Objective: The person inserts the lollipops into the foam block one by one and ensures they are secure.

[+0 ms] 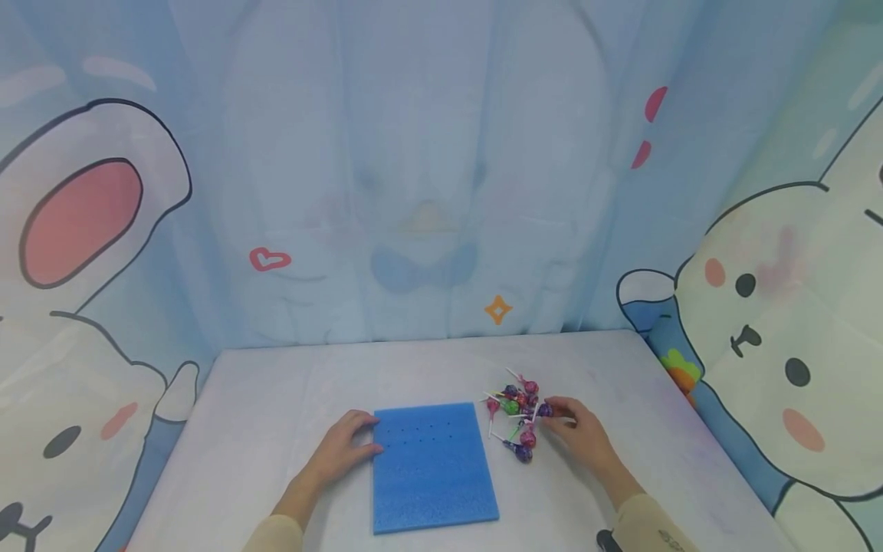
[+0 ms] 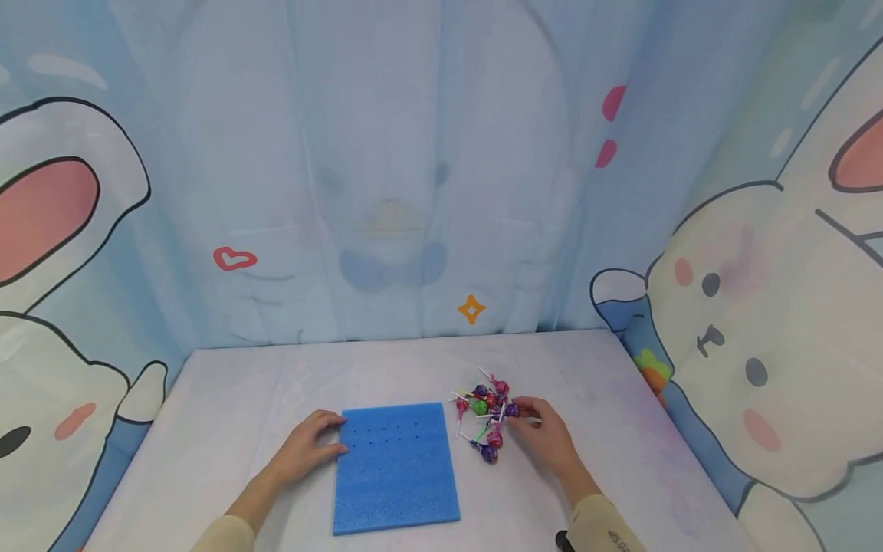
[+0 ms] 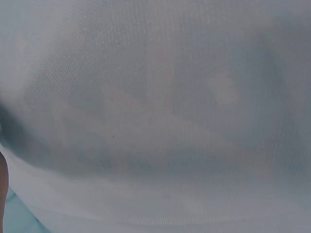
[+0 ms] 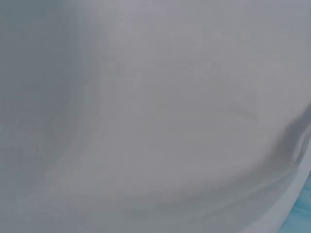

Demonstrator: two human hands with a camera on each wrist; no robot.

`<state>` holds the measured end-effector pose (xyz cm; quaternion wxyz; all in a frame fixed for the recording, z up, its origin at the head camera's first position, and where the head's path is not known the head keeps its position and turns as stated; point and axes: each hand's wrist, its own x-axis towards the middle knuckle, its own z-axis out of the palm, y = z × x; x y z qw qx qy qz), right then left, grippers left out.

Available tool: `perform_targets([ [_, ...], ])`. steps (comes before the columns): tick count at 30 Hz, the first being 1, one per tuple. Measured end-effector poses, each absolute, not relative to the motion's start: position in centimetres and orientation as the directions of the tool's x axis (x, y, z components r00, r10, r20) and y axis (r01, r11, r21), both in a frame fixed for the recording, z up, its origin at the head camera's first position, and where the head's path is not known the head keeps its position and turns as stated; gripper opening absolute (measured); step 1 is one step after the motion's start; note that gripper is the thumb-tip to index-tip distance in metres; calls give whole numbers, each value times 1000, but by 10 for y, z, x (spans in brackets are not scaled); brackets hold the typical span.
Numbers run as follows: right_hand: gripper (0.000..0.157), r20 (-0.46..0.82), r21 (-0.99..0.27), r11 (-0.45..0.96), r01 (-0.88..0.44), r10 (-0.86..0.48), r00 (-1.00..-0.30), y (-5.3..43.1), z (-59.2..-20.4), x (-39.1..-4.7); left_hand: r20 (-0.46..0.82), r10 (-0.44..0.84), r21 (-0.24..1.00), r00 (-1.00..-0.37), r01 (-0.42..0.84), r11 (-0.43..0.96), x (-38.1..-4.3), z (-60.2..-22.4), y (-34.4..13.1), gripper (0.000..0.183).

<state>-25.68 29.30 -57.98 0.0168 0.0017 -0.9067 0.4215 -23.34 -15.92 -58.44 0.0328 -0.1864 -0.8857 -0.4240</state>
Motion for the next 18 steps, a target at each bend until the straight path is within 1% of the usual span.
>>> perform_targets([
  [3, 46, 53, -790, 613, -38, 6, -999, 292, -573, -260, 223, 302, 737, -927, 363, 570, -233, -584, -159, 44],
  [11, 48, 112, -795, 600, -92, -3, -994, 282, -546, -270, 242, 312, 719, -919, 386, 578, -234, -589, -161, 45],
  [15, 46, 128, -794, 593, -133, -50, -991, 272, -533, -273, 242, 317, 722, -917, 389, 573, -234, -588, -161, 45],
  [18, 45, 139, -797, 582, -161, -82, -987, 264, -526, -274, 220, 315, 729, -923, 370, 576, -234, -587, -161, 45],
])
